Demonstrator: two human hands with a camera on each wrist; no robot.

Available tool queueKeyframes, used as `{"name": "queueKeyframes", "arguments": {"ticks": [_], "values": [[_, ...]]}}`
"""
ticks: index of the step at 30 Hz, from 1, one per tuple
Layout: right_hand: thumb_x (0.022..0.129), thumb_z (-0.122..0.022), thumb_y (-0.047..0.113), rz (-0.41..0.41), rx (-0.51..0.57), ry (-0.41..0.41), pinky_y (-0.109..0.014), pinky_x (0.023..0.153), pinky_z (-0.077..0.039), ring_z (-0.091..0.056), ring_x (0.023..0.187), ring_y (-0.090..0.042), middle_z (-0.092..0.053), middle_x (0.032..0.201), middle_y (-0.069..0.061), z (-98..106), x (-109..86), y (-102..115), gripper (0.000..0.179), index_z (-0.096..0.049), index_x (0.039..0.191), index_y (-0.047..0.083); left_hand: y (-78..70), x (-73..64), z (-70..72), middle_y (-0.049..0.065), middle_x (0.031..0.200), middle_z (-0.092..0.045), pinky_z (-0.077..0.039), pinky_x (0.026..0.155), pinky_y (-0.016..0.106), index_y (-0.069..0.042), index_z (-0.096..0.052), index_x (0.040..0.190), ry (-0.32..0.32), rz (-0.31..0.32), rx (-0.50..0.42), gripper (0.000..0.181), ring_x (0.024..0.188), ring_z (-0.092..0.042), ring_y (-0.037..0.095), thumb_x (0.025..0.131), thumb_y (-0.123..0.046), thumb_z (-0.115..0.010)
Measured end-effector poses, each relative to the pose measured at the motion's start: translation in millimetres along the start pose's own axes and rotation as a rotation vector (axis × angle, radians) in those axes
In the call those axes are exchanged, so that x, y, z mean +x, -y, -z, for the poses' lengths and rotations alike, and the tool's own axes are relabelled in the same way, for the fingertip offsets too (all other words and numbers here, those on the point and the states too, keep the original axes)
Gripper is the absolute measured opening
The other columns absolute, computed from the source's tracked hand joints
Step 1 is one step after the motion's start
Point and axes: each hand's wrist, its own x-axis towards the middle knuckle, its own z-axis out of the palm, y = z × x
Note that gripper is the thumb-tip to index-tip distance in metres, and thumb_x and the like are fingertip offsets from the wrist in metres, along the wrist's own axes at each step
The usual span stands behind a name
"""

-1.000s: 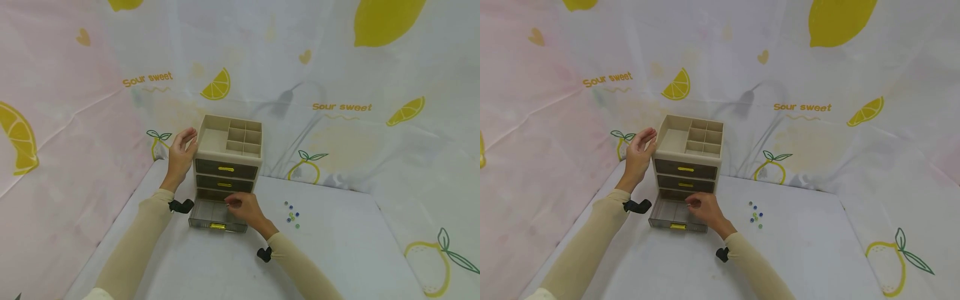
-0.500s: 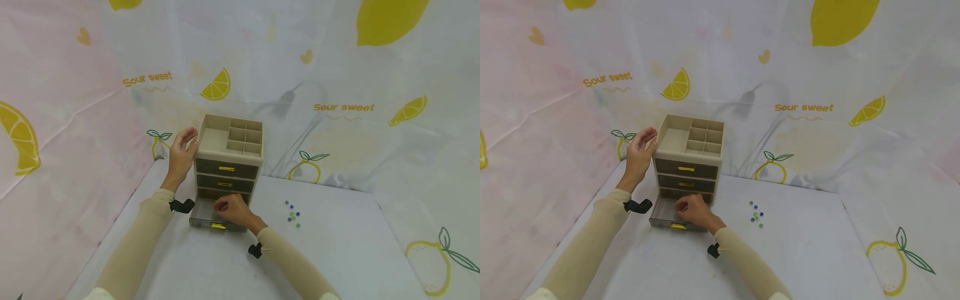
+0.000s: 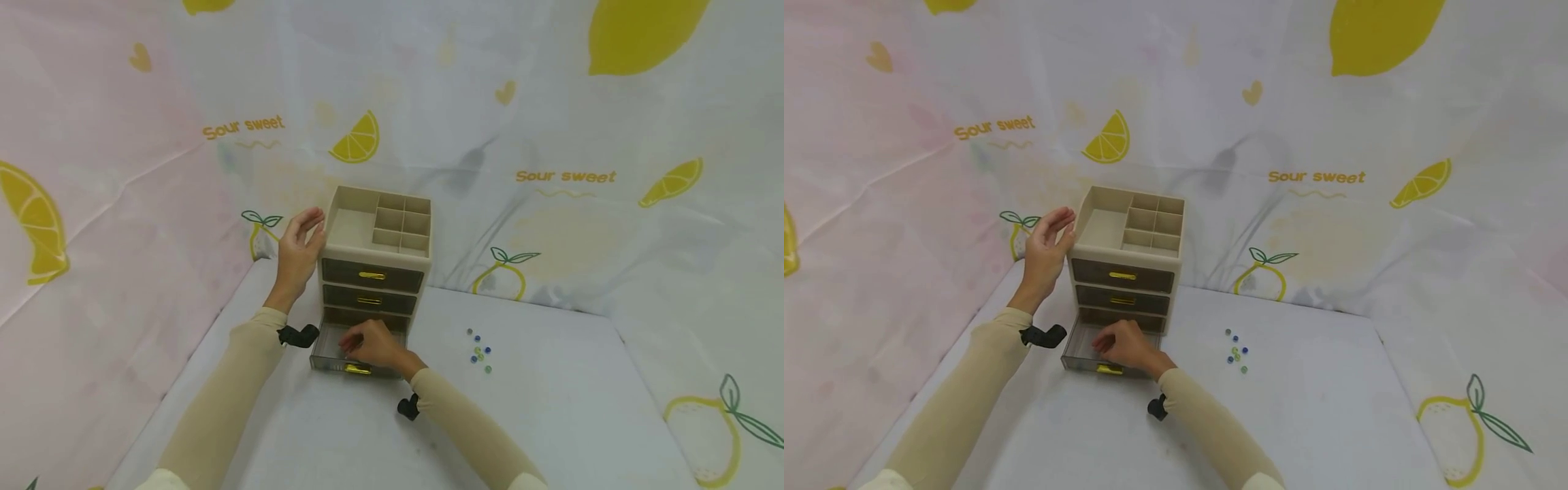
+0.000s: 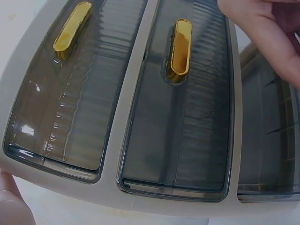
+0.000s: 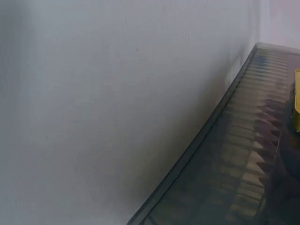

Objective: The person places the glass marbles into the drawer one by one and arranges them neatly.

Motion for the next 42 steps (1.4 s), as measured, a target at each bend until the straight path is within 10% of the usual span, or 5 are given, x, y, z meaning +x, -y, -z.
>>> {"name": "queueKeyframes", "arguments": {"ticks": [23, 42], "values": [[0.081, -0.072, -0.011, 0.0, 0.091, 0.162, -0.018, 0.075, -0.058, -0.068, 0.083, -0.004, -0.074, 0.092, 0.003, -5.8, 15.5, -15.6, 0.026, -0.075, 0.102, 0.005, -0.3, -1.6, -1.8, 0.025, 0.138, -0.044, -0.035, 0.113, 0.03, 0.009, -0.042, 0.137, 0.007, -0.009, -0.003, 0.045, 0.134, -0.041, 0.034, 0.093, 0.011, -0.052], [0.08, -0.073, -0.012, 0.052, 0.197, 0.082, -0.022, 0.077, -0.059, -0.07, 0.086, -0.013, -0.074, 0.094, -0.007, -5.1, 6.9, -12.8, 0.027, -0.074, 0.104, -0.001, 0.5, -2.6, 1.0, 0.023, 0.136, -0.046, -0.037, 0.113, 0.03, 0.009, -0.044, 0.137, 0.009, -0.008, 0.014, 0.046, 0.133, -0.041, 0.036, 0.092, 0.01, -0.054]]}}
